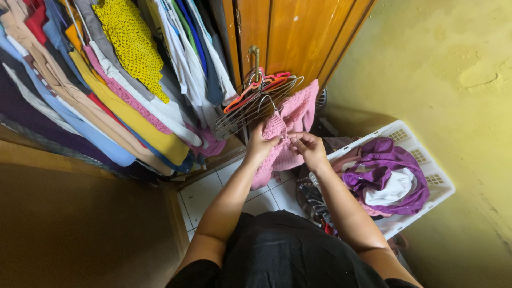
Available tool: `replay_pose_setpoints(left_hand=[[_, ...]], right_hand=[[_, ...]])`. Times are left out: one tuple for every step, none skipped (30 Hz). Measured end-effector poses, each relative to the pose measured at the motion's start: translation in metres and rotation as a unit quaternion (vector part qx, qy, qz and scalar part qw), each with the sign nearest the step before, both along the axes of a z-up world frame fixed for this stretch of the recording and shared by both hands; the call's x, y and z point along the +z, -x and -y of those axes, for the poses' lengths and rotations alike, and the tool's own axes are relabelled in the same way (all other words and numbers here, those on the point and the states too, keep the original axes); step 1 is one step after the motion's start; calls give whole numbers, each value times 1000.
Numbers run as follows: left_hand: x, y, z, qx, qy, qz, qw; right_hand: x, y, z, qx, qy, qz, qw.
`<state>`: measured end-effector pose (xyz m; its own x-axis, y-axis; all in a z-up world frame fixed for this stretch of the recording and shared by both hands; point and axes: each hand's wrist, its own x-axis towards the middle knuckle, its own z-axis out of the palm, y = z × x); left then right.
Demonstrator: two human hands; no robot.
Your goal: The person removes multiple garments from a wooden closet, one at a time, by taking them off hangers and placing them into a white plastic basket on the floor. The person handles shirts, tops, and other clothing items, removing them from the hanger rod and depositing them into the basket.
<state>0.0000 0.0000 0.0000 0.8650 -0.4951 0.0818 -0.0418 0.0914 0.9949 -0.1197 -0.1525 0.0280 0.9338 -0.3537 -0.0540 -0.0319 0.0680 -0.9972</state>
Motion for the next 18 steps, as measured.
replay_pose_setpoints(left_hand=[[-2,-2,-1,-6,5,-23,1000],[-3,-4,0,-12,9,-47,999],[-5,-4,0,-20,25,-67,997],[-7,-4,0,-29,41,-88,995],[-8,-3,-1,-35,57,-108,992],[-9,-2,-1,-46,85,-119,988],[-10,-1,-1,-57,113,-128,984],[-10,0,0,-68,141,-138,978],[-12,1,0,-72,156,-143,975],[-13,2,1,-76,171,-147,971],[-15,2,1,-79,186,-152,967],[-16,3,2,-67,156,-125,978],[-18,2,2,-53,125,-99,986],[-19,2,1,-39,94,-72,992],[-20,2,-1,-37,95,-66,993],[-21,2,-3,-36,95,-60,993],[-20,0,-5,-35,95,-52,993],[-19,-2,-7,-35,96,-38,994]], right_hand=[[2,1,-3,4,-17,-3,1000],[4,0,-4,7,-34,-7,999],[5,1,-5,7,-22,-3,1000],[5,1,-6,7,-9,0,1000],[5,0,-6,9,3,4,1000],[6,-1,-6,21,9,34,999],[6,-2,-6,31,16,64,997],[6,-4,-6,42,23,94,994],[6,-4,-6,24,46,69,996],[5,-4,-7,6,69,43,997],[5,-4,-9,-11,93,18,995],[4,-4,-11,-37,112,19,993],[2,-4,-12,-62,132,21,989],[1,-3,-13,-87,151,22,985],[-2,-3,-14,-89,144,3,986],[-4,-2,-13,-92,137,-16,986],[-6,-3,-11,-96,131,-34,986],[-8,-5,-8,-82,100,-31,991]])
